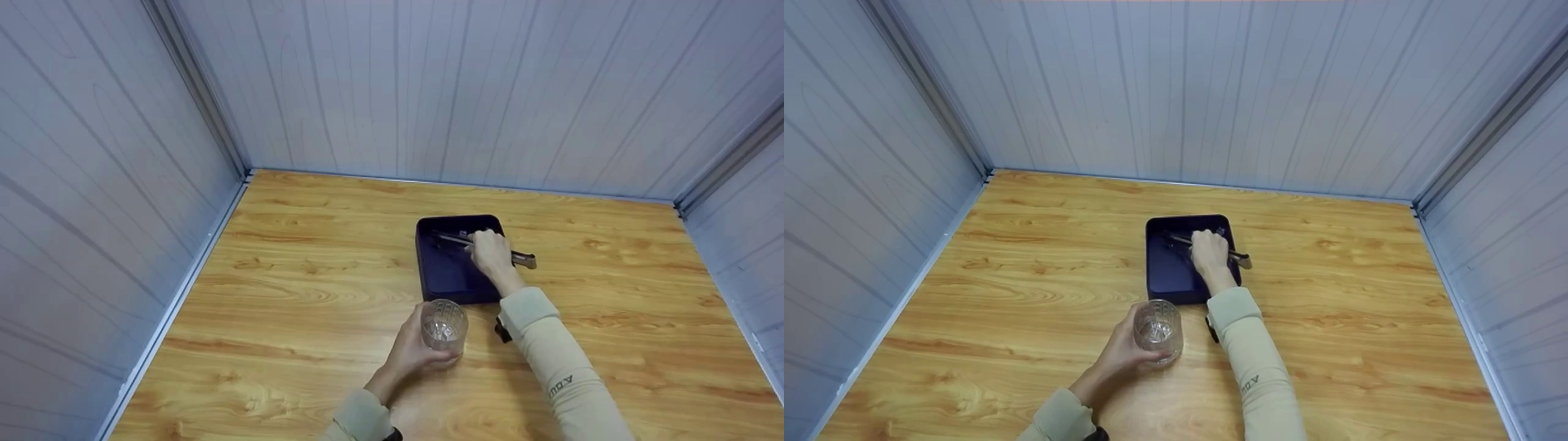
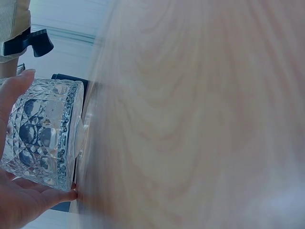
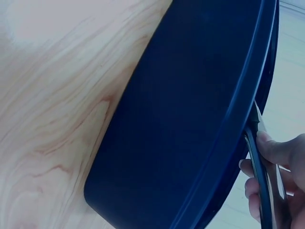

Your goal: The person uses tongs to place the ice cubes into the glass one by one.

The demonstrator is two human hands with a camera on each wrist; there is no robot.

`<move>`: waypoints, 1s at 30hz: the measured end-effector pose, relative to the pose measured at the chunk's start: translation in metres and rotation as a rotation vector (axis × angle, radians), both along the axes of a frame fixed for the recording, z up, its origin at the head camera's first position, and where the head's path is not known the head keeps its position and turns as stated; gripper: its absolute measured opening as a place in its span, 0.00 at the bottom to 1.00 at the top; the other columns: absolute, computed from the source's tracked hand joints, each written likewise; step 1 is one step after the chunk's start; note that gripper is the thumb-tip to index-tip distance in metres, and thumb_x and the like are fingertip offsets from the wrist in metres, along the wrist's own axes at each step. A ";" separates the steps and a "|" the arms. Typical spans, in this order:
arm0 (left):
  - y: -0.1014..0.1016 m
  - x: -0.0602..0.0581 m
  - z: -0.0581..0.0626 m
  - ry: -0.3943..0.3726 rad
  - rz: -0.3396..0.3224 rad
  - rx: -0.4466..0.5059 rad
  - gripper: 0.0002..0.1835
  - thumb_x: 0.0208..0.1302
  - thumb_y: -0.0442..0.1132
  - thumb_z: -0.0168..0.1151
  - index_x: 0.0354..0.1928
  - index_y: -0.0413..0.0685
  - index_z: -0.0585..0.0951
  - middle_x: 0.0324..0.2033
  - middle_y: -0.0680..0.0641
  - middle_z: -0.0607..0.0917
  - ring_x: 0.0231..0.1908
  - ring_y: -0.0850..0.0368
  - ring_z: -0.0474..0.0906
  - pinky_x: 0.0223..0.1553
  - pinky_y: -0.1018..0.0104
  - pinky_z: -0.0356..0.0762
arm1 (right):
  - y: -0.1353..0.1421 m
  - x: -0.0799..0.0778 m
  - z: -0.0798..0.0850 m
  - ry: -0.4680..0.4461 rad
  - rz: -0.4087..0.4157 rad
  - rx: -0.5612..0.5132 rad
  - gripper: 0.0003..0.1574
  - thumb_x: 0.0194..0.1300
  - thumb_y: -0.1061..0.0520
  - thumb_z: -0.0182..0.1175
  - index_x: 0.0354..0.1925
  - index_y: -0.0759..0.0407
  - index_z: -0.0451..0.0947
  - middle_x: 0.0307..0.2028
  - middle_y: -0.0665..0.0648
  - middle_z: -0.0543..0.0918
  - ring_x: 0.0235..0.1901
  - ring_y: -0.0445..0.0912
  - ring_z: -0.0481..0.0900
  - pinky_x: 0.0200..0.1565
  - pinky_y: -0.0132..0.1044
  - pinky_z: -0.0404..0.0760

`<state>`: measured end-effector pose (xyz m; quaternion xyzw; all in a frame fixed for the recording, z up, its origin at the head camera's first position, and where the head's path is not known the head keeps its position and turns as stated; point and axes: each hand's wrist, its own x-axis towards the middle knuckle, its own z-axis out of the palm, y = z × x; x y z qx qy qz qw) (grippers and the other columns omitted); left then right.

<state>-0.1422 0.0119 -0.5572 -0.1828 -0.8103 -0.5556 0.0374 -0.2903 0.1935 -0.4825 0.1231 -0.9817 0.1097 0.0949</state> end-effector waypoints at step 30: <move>0.002 0.001 -0.001 0.001 -0.009 0.045 0.47 0.29 0.42 0.77 0.56 0.44 0.63 0.48 0.44 0.75 0.49 0.50 0.71 0.50 0.58 0.69 | 0.019 0.022 0.005 0.069 0.036 -0.091 0.12 0.54 0.57 0.62 0.37 0.61 0.81 0.28 0.64 0.82 0.26 0.59 0.78 0.26 0.51 0.75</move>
